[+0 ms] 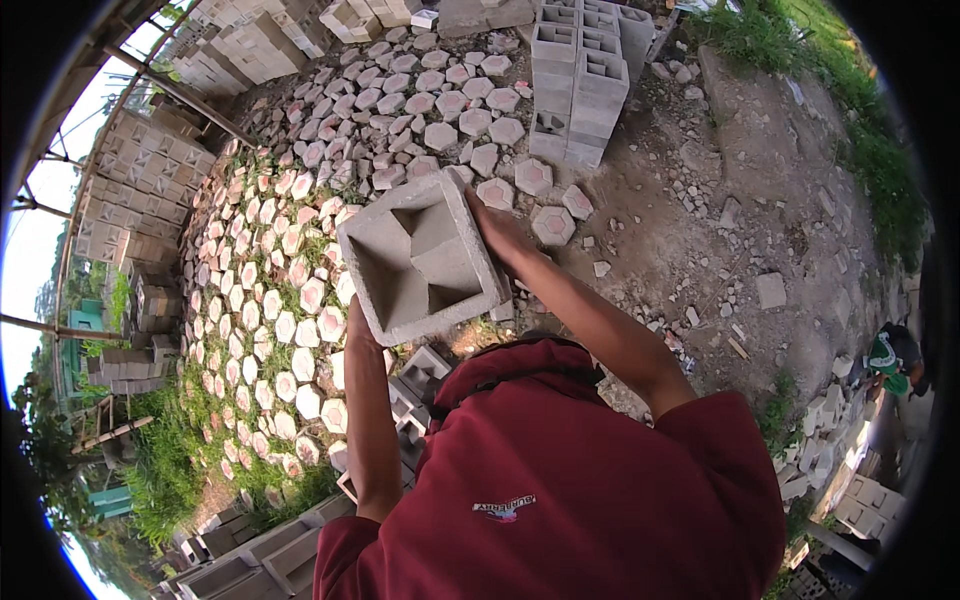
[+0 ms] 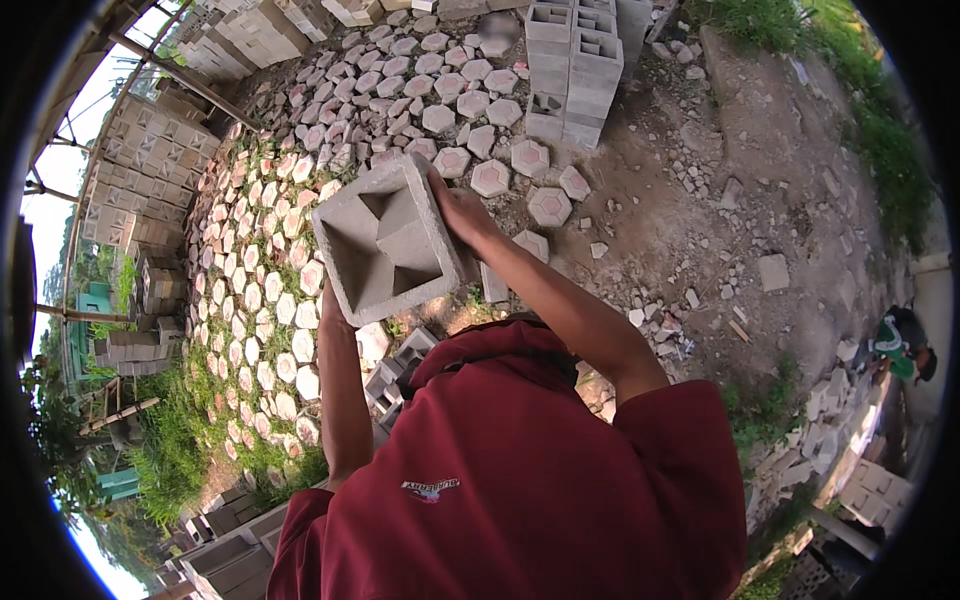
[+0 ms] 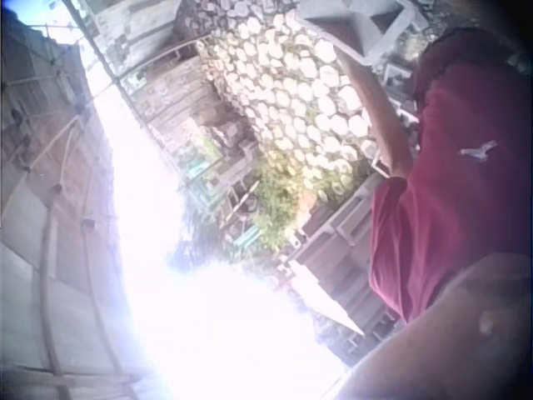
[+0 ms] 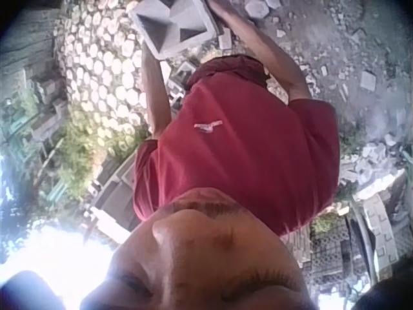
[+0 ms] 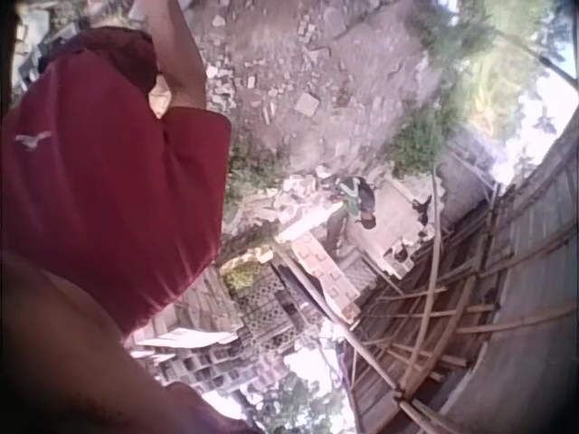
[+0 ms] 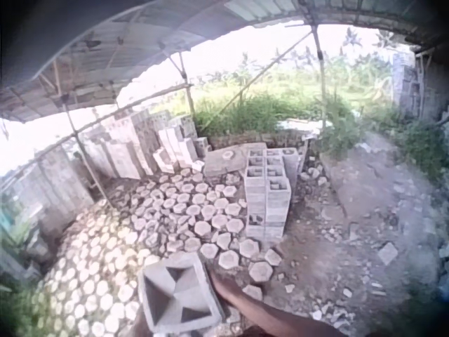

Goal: The person carries concrete blocks from a pile and stacks them into a corner of a masonry wall.

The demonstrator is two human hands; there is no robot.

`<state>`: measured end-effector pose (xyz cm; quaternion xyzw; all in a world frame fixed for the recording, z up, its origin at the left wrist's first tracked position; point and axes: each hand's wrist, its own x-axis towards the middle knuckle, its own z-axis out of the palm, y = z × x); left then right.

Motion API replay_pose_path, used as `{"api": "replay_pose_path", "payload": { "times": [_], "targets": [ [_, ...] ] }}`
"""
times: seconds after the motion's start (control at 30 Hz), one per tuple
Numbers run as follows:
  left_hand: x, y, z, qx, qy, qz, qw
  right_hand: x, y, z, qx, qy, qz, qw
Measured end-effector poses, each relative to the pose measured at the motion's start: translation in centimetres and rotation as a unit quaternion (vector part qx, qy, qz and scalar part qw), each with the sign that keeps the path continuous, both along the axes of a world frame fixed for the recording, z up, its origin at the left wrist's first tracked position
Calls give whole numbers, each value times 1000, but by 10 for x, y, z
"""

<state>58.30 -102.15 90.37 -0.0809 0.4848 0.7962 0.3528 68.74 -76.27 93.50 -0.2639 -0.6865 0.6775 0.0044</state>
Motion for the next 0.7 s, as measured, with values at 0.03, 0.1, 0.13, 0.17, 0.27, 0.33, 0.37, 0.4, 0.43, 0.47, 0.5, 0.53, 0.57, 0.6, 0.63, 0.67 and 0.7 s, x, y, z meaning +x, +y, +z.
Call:
{"api": "replay_pose_path", "payload": {
  "times": [0.03,0.1,0.13,0.17,0.27,0.33,0.37,0.4,0.43,0.47,0.5,0.53,0.57,0.6,0.63,0.67,0.7],
  "targets": [
    [6,21,16,-4,18,-6,1000,4,5,14,-72,11,-28,997],
    [0,46,22,23,19,-34,999,-4,29,8,-65,20,-69,995],
    [3,59,26,27,20,-42,999,1,38,5,-61,22,-77,995],
    [6,73,30,34,16,-63,997,7,46,2,-66,38,-107,991],
    [-9,100,25,25,0,-128,991,19,61,-2,-84,63,-204,973],
    [-4,131,16,43,-28,-181,982,37,83,-19,-113,34,-266,957],
    [-1,151,7,77,-42,-204,975,44,104,-43,-80,68,-298,949],
    [-6,156,-5,72,-43,-225,971,49,109,-51,-85,60,-316,943],
    [-4,167,-9,69,-49,-246,966,58,113,-57,-87,47,-336,937],
    [-1,177,-14,44,-63,-253,965,66,116,-64,-84,44,-340,936],
    [-2,188,-20,67,-90,-264,958,73,120,-65,-94,47,-365,925],
    [2,199,-21,60,-104,-270,955,81,124,-66,-103,49,-390,914],
    [5,212,-21,53,-118,-276,952,88,130,-67,-96,45,-396,912],
    [4,224,-23,58,-123,-280,950,94,133,-62,-104,34,-414,904],
    [1,235,-26,65,-144,-303,940,95,134,-54,-114,22,-430,895],
    [-2,247,-29,71,-165,-326,928,95,138,-45,-123,25,-451,884],
    [-1,262,-32,75,-169,-331,925,97,146,-45,-117,22,-457,881]
  ]
}}
